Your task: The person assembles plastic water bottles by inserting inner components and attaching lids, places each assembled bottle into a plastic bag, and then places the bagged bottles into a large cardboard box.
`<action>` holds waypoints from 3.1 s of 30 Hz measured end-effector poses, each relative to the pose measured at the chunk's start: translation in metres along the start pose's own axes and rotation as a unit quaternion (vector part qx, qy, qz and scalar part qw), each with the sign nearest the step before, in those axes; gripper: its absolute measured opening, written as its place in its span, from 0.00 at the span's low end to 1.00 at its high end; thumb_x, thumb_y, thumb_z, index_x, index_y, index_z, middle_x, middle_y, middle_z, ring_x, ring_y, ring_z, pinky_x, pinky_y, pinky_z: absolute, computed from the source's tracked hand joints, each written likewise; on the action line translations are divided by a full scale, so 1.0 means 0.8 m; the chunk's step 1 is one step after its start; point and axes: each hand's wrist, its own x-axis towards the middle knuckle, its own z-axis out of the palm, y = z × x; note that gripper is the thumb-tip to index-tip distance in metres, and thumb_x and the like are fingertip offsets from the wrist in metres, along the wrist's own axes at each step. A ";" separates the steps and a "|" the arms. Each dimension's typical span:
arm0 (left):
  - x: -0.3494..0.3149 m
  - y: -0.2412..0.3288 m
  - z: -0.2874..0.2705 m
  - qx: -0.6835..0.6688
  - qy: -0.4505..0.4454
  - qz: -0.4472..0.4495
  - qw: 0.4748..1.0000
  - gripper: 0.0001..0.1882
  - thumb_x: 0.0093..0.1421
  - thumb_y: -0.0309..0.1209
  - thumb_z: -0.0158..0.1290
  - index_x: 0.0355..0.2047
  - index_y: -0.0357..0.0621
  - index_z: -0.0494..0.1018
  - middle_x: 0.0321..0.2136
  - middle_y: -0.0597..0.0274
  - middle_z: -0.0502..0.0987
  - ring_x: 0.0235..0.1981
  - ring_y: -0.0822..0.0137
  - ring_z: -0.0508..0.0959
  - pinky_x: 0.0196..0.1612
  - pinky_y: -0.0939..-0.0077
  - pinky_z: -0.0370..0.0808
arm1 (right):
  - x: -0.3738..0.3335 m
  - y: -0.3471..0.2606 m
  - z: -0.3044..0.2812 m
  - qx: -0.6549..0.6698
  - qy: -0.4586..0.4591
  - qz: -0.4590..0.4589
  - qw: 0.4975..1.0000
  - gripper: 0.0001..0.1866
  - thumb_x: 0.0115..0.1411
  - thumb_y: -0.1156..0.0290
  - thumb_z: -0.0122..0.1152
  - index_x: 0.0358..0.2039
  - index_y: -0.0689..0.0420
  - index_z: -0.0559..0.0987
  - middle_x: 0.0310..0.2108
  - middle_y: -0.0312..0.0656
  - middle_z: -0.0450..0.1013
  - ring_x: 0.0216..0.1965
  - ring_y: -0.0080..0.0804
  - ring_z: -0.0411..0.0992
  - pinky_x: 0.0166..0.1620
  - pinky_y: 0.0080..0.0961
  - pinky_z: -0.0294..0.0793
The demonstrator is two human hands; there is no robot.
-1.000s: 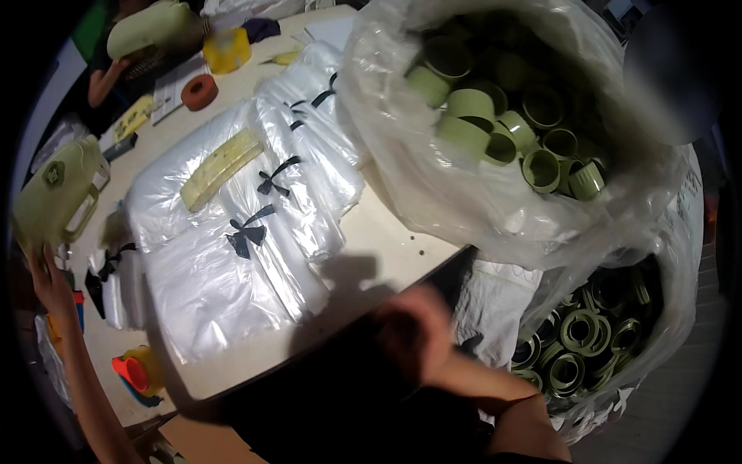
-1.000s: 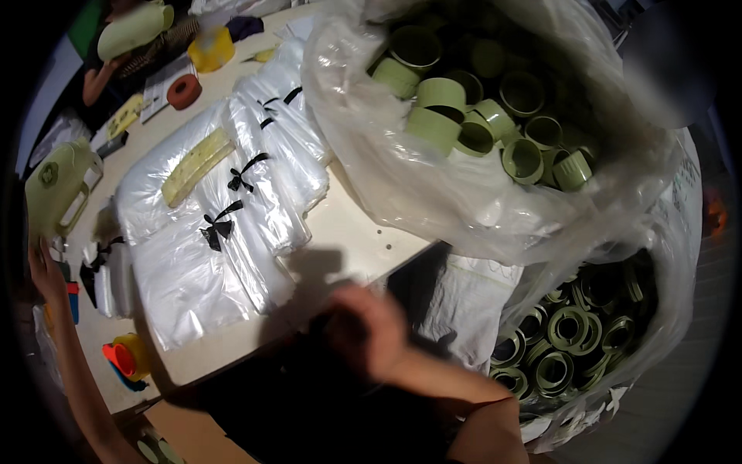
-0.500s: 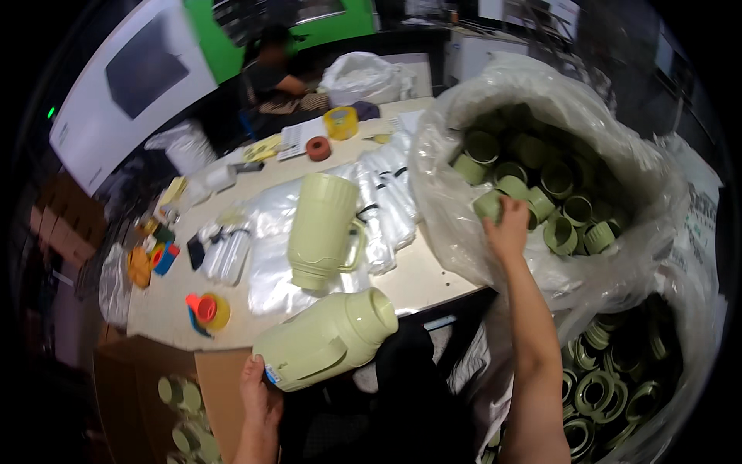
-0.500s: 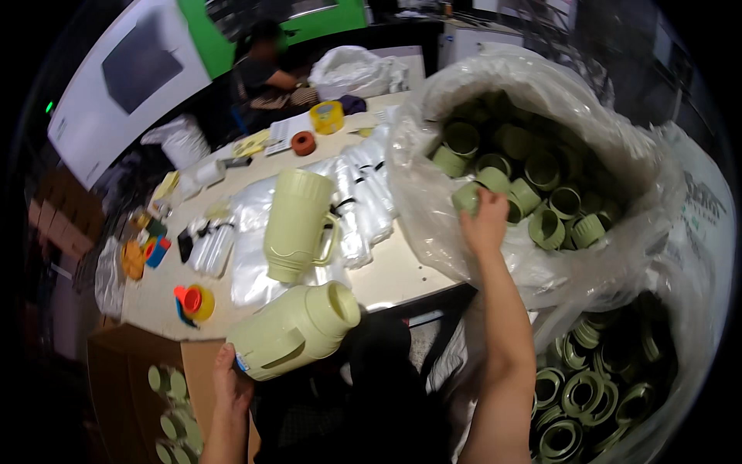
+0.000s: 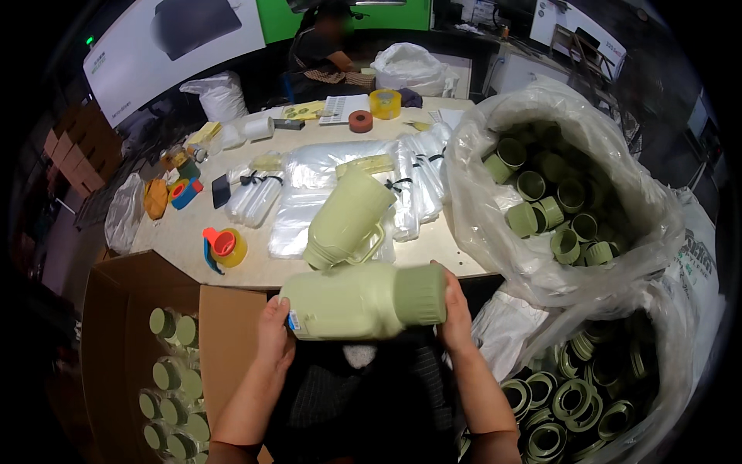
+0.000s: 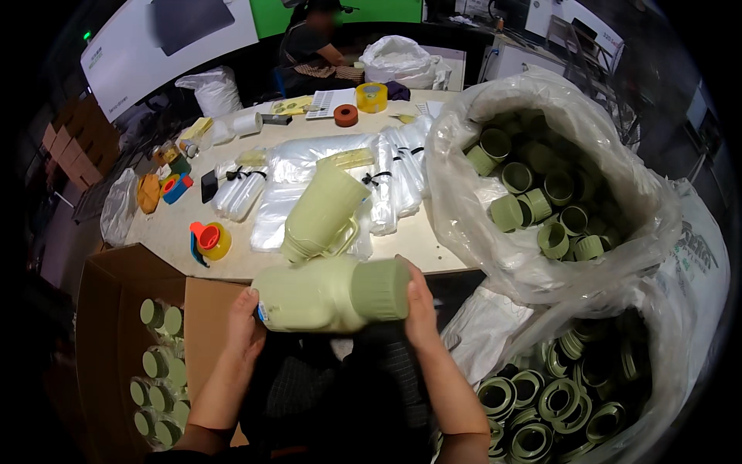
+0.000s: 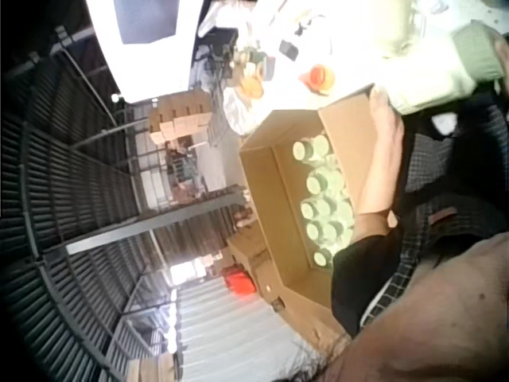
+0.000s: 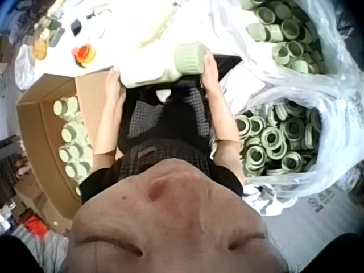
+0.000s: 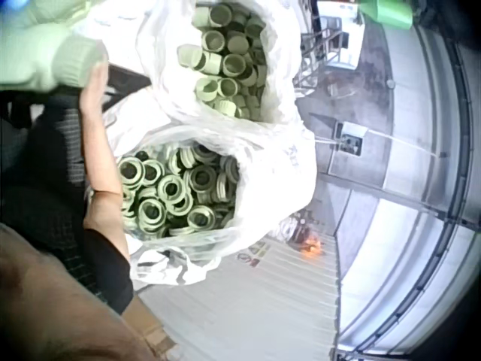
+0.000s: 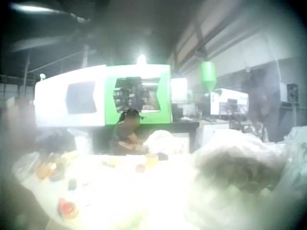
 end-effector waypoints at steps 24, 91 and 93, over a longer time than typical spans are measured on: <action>-0.048 0.112 0.019 0.515 -0.342 0.362 0.698 0.21 0.49 0.36 0.69 0.19 0.45 0.64 0.25 0.61 0.68 0.35 0.58 0.68 0.42 0.62 0.64 | 0.203 0.040 0.123 -0.405 0.099 -0.177 0.892 0.47 0.54 0.57 0.72 0.64 0.72 0.58 0.61 0.62 0.61 0.61 0.58 0.61 0.65 0.44 0.60; -0.101 -0.004 0.053 0.490 -0.239 0.021 0.838 0.22 0.63 0.28 0.53 0.58 0.43 0.68 0.45 0.48 0.79 0.46 0.48 0.81 0.49 0.64 0.76 | -0.249 -0.123 -0.304 -0.399 0.281 0.166 0.857 0.32 0.52 0.74 0.68 0.59 0.67 0.71 0.52 0.46 0.73 0.53 0.33 0.71 0.58 0.30 0.67; -0.099 -0.013 0.044 0.497 -0.269 0.053 0.823 0.22 0.62 0.27 0.53 0.58 0.44 0.69 0.47 0.48 0.79 0.47 0.46 0.80 0.50 0.63 0.76 | -0.211 -0.116 -0.245 -0.342 0.258 0.155 0.890 0.28 0.54 0.74 0.67 0.56 0.68 0.74 0.50 0.45 0.75 0.52 0.32 0.71 0.59 0.28 0.66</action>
